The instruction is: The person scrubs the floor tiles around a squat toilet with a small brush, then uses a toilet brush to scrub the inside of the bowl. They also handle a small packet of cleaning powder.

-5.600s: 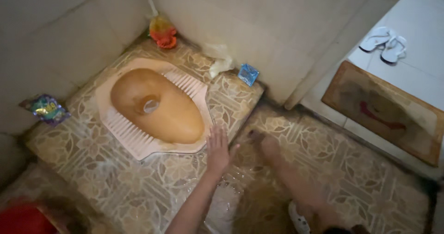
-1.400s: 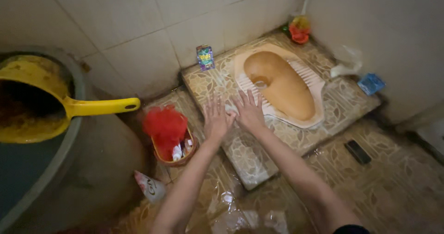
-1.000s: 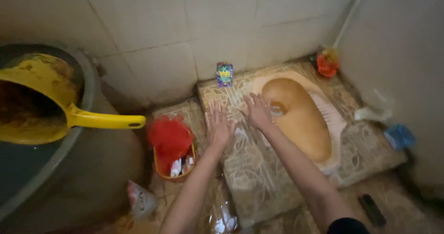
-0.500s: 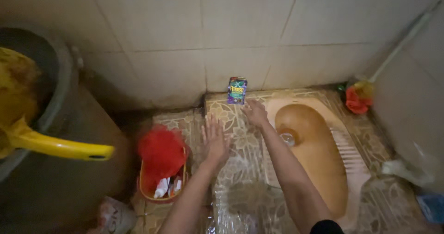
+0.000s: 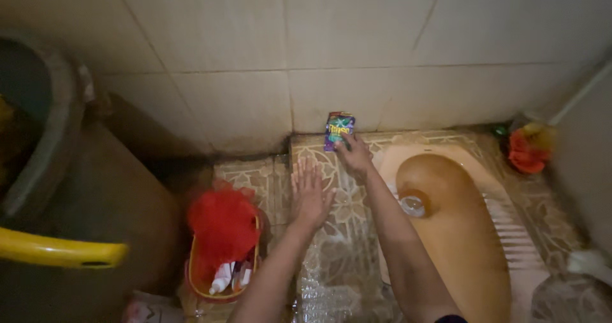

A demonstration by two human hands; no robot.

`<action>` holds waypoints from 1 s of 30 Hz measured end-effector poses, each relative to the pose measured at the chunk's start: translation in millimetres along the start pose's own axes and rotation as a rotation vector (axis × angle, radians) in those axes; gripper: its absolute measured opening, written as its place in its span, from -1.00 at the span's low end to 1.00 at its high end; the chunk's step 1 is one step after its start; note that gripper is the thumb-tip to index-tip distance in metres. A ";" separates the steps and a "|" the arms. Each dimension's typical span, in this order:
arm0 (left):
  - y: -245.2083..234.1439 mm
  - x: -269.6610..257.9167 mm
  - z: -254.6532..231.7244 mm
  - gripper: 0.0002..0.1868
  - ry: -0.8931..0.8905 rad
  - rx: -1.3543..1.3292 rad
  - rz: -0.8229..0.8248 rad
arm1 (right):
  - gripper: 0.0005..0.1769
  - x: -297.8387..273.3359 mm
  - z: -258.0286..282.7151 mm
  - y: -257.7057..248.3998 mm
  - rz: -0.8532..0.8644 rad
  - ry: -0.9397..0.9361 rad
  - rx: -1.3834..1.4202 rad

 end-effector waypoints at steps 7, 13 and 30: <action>3.1 2.1 12.5 -0.08 0.081 -0.003 -0.108 | -0.42 28.5 -19.8 17.7 -0.072 -0.117 0.195; 2.6 -1.2 12.9 -0.06 0.121 0.038 -0.154 | -0.58 -16.0 1.6 -3.1 -0.217 -0.251 0.325; -36.6 -75.0 -83.9 -0.60 0.509 -0.477 -0.304 | -0.62 -232.6 39.1 -143.2 -0.283 -0.008 0.890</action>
Point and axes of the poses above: each hand's wrist, its own x-axis towards the middle knuckle, its own y-axis out of the palm, z = x × y, the point moved 3 cm from there along x, towards the middle knuckle, and after that the axes turned 1 degree about x, right-handed, at the moved point
